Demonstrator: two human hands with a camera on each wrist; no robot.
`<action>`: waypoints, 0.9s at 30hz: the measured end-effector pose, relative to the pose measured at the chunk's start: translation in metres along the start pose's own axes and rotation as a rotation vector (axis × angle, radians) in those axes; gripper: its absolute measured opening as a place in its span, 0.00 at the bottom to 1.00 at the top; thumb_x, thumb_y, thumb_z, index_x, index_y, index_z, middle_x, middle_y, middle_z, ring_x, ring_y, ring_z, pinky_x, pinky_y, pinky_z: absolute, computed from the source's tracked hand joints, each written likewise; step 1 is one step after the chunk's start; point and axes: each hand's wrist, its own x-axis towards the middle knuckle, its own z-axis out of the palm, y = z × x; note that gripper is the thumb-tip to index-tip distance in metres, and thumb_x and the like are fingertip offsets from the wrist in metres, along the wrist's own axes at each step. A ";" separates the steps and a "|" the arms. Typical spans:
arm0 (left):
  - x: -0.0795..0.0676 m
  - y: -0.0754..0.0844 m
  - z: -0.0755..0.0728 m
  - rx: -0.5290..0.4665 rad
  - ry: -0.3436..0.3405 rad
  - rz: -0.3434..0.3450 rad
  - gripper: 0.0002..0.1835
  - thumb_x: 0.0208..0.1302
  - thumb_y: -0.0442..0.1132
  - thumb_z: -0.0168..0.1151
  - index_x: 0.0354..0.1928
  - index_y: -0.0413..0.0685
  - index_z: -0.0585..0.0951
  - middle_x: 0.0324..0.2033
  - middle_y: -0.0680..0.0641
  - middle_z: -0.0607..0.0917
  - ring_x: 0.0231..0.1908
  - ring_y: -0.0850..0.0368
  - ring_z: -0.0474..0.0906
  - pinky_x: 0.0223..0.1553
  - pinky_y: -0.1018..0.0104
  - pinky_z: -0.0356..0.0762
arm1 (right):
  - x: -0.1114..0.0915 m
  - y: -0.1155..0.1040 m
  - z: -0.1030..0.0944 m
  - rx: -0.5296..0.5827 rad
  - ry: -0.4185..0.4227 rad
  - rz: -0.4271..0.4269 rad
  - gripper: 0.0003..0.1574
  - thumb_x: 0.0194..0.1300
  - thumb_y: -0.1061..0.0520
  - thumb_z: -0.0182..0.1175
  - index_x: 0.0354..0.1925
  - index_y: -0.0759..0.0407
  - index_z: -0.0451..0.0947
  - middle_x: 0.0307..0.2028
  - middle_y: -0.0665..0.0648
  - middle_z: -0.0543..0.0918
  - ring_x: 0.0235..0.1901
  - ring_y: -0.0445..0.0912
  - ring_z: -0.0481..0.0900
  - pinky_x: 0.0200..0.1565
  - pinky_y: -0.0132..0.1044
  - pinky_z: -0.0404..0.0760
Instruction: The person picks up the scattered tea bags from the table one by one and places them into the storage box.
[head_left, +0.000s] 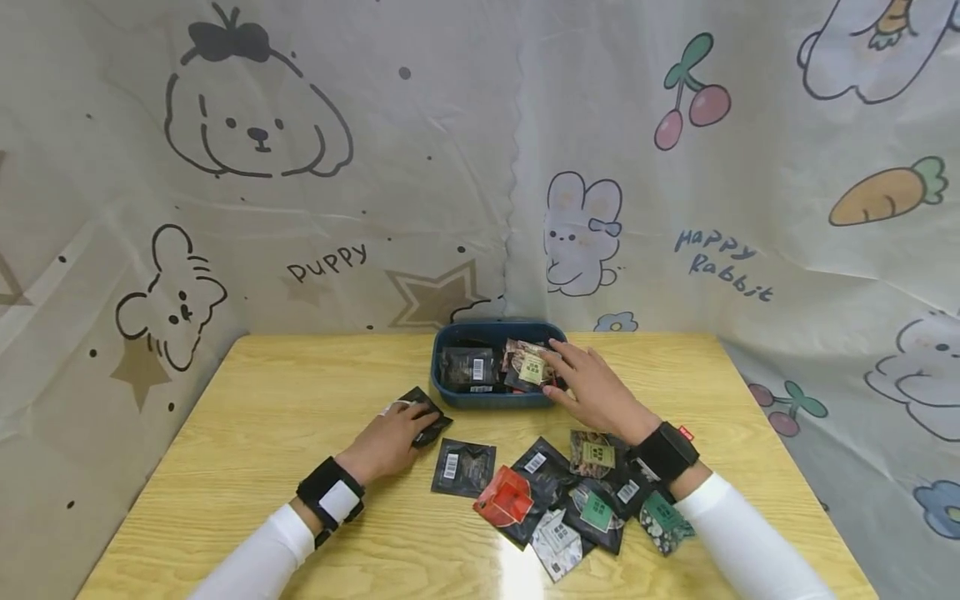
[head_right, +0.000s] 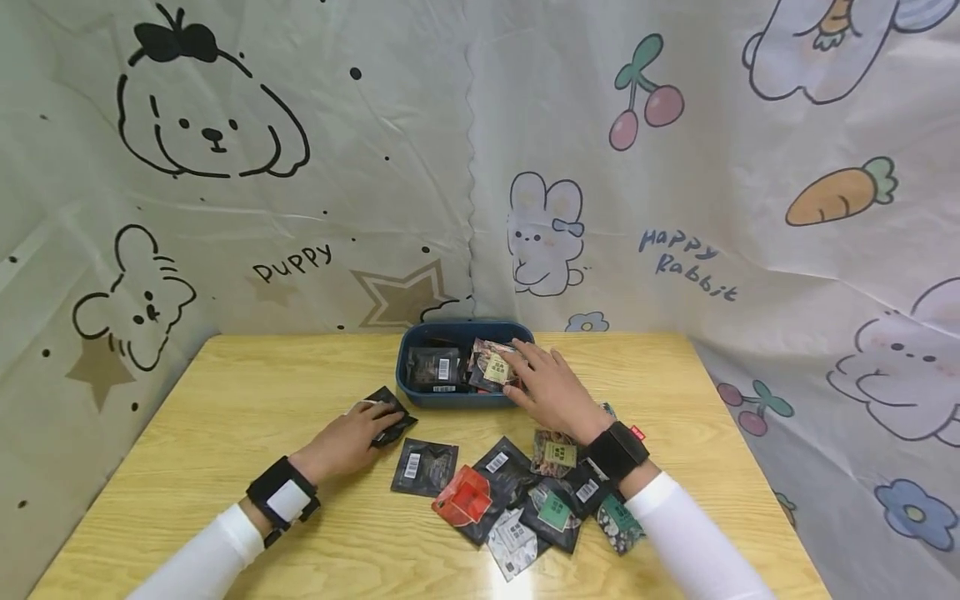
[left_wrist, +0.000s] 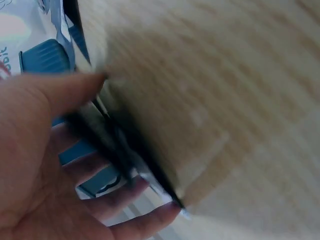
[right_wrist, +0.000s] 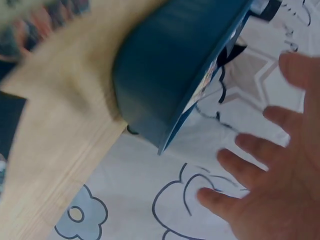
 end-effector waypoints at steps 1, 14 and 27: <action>0.000 0.000 0.000 0.006 0.011 0.008 0.30 0.67 0.43 0.64 0.71 0.50 0.72 0.69 0.41 0.72 0.67 0.36 0.68 0.62 0.38 0.73 | -0.006 -0.005 0.001 -0.020 0.029 -0.026 0.37 0.73 0.44 0.57 0.74 0.54 0.63 0.74 0.65 0.63 0.72 0.62 0.63 0.73 0.62 0.60; -0.001 0.007 -0.014 -0.141 0.156 0.085 0.20 0.77 0.41 0.51 0.67 0.47 0.75 0.54 0.44 0.85 0.53 0.48 0.83 0.56 0.50 0.81 | -0.060 -0.084 0.038 0.041 -0.416 -0.299 0.43 0.68 0.31 0.56 0.75 0.40 0.61 0.74 0.54 0.65 0.71 0.53 0.68 0.67 0.50 0.74; 0.005 0.025 -0.055 -0.153 0.252 0.141 0.21 0.77 0.39 0.50 0.69 0.46 0.73 0.44 0.48 0.87 0.27 0.66 0.73 0.31 0.69 0.72 | -0.064 -0.090 0.051 0.036 -0.425 -0.330 0.35 0.71 0.46 0.59 0.74 0.40 0.64 0.73 0.56 0.67 0.70 0.54 0.69 0.63 0.47 0.78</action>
